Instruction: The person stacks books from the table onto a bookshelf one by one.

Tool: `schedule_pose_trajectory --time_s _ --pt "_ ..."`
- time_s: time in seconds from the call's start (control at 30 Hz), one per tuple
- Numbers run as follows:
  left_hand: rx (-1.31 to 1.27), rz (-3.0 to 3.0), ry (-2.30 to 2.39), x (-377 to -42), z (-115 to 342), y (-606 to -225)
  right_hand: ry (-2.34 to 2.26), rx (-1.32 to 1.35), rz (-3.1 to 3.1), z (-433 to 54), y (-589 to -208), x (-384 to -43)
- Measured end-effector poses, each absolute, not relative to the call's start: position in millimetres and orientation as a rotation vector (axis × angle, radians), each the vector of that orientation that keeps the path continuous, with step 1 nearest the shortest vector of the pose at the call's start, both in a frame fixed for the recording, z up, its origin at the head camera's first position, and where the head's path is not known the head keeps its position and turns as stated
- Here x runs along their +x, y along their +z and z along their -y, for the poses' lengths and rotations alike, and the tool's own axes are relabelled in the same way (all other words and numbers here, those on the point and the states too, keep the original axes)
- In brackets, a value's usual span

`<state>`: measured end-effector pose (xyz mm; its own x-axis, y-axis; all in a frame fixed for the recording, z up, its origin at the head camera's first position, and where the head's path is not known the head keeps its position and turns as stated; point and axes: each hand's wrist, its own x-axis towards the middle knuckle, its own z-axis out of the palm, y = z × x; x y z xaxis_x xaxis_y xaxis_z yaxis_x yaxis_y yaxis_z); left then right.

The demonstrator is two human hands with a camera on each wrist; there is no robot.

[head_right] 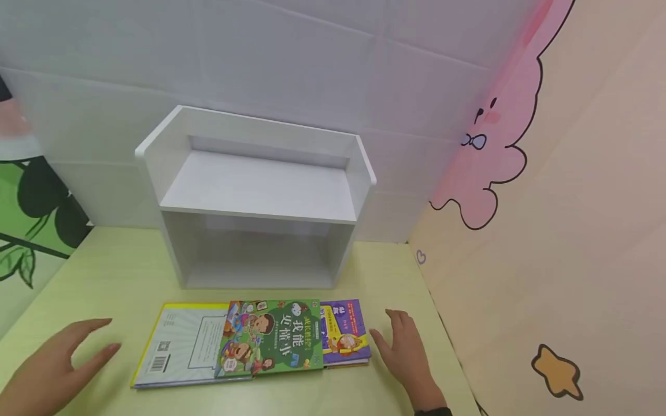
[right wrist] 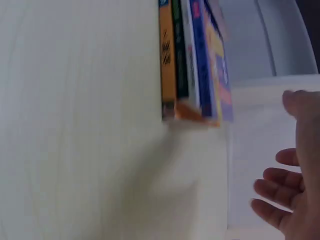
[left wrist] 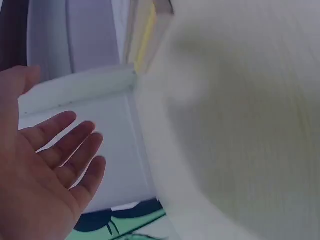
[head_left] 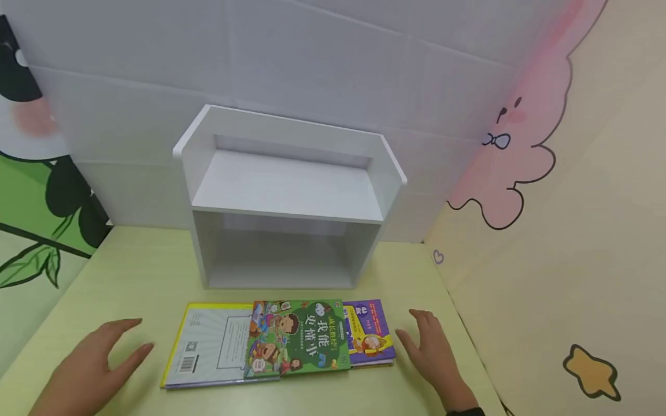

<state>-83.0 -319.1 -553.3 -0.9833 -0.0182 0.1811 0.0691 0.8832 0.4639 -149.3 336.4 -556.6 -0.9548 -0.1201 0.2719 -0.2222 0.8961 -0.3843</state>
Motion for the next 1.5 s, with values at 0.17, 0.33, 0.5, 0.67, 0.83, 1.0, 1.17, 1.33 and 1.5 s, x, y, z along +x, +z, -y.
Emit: schedule_pose_trajectory --time_s 0.17,0.33,0.5,0.67,0.83,1.0,1.17,1.33,1.5 --pt "0.046 2.984 -1.166 -89.0 263.8 -540.5 1.049 0.150 2.896 -283.2 -544.4 -145.5" --pt "0.118 2.951 -1.504 -98.0 205.4 -542.3 1.423 0.027 2.955 -237.5 -538.0 -145.5" --pt "0.182 2.839 -1.761 -104.1 164.6 -543.4 1.683 -0.176 2.910 -210.0 -532.1 -146.8" --pt "0.244 2.792 -1.875 -107.2 148.1 -539.7 1.846 -0.315 2.856 -202.9 -527.4 -147.6" --pt "0.302 2.780 -1.945 -109.8 147.9 -537.0 1.967 -0.337 2.854 -203.4 -526.8 -147.7" --pt "0.337 2.823 -1.989 -110.3 149.5 -543.6 1.981 -0.304 2.927 -201.7 -530.5 -144.6" --pt "0.335 2.798 -1.968 -107.7 144.3 -548.7 1.957 -0.309 2.902 -200.1 -535.6 -139.2" --pt "0.344 2.666 -2.061 -104.8 141.5 -545.9 2.061 -0.291 2.787 -202.9 -533.0 -136.1" --pt "0.329 2.573 -2.182 -104.6 145.4 -532.9 2.170 -0.204 2.700 -208.0 -514.8 -137.0"
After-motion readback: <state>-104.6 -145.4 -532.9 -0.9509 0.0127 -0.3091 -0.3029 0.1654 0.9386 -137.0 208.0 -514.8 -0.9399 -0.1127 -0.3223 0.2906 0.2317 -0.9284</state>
